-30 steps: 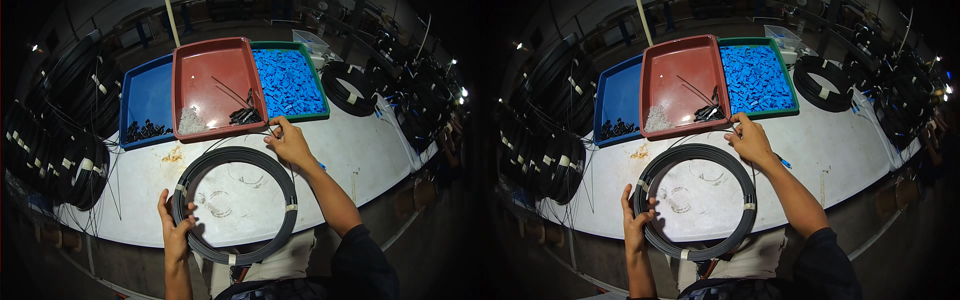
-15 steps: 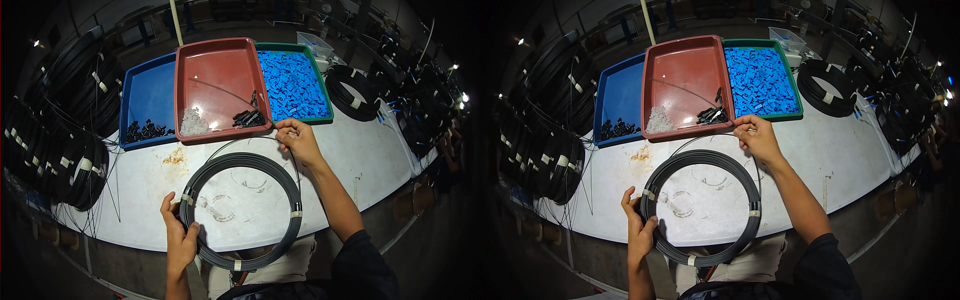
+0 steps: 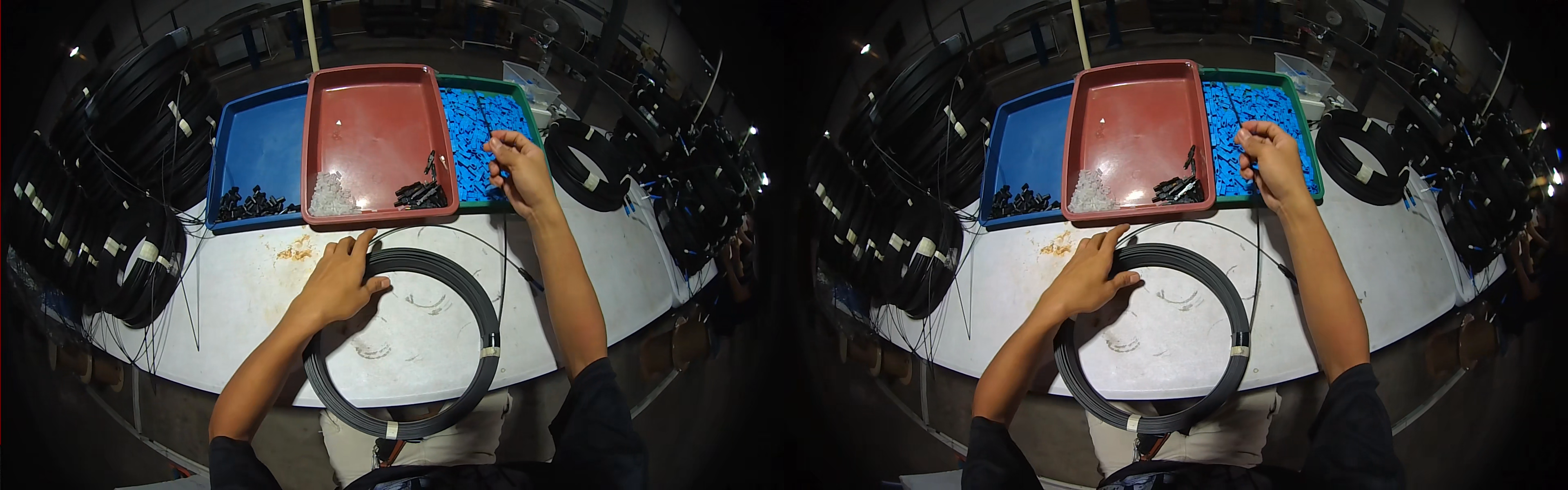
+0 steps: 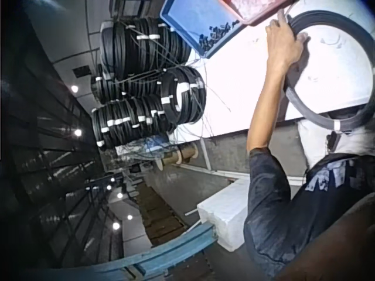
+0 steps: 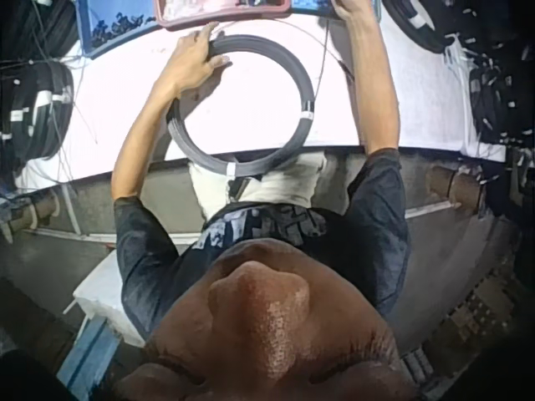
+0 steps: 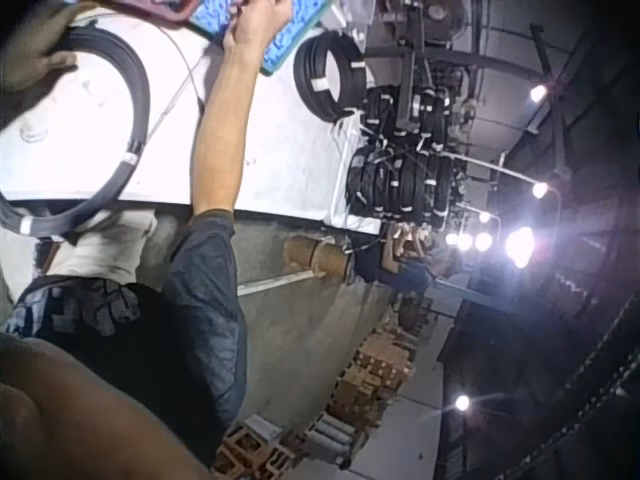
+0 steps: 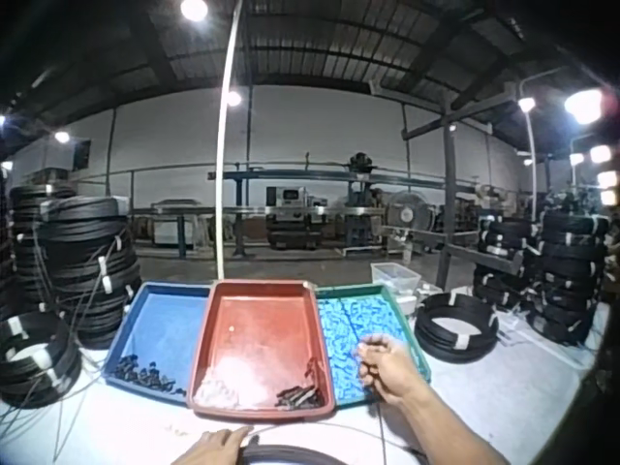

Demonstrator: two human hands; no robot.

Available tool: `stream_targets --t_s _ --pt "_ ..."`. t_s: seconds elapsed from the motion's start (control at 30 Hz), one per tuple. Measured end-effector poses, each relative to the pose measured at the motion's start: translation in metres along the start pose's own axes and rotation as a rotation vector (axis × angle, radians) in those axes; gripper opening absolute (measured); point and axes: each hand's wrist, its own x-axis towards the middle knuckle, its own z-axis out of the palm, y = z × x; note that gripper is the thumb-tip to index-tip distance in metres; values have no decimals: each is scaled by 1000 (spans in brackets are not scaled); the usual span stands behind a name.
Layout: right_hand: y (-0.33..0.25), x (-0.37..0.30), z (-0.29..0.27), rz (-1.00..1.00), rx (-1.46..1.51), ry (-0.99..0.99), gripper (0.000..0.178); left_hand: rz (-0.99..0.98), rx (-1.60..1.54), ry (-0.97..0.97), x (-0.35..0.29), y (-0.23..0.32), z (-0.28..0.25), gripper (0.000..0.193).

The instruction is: The person picks connector components from trays, attaches them onto the end of a coiled cable by hand, and rotates the cable coil before reaching into another tray for more parts.

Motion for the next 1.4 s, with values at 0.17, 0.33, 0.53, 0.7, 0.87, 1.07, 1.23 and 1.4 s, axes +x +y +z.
stream_targets --t_s 0.17,0.33,0.53,0.7,0.87,1.07,1.23,1.4 --pt "-18 34 9 -119 -84 -19 19 38 -98 6 9 3 2 70" --pt "-16 59 64 -232 -307 76 17 144 -121 28 14 -8 5 67" --pt "23 46 119 -519 -584 -147 14 212 -146 5 25 -3 12 74" --pt "49 -9 115 -506 -916 -471 11 289 -141 -6 38 -7 18 63" --pt "64 -34 89 -316 -749 -495 10 442 -225 -129 58 -9 21 49" --pt "76 -13 74 -82 -366 -464 10 538 -363 -26 59 12 10 49" --pt "71 -22 81 -124 -445 -426 11 438 -220 -4 18 -1 -42 35" --pt "66 -47 80 -301 -686 -493 8 222 -35 145 -11 -78 -82 31"
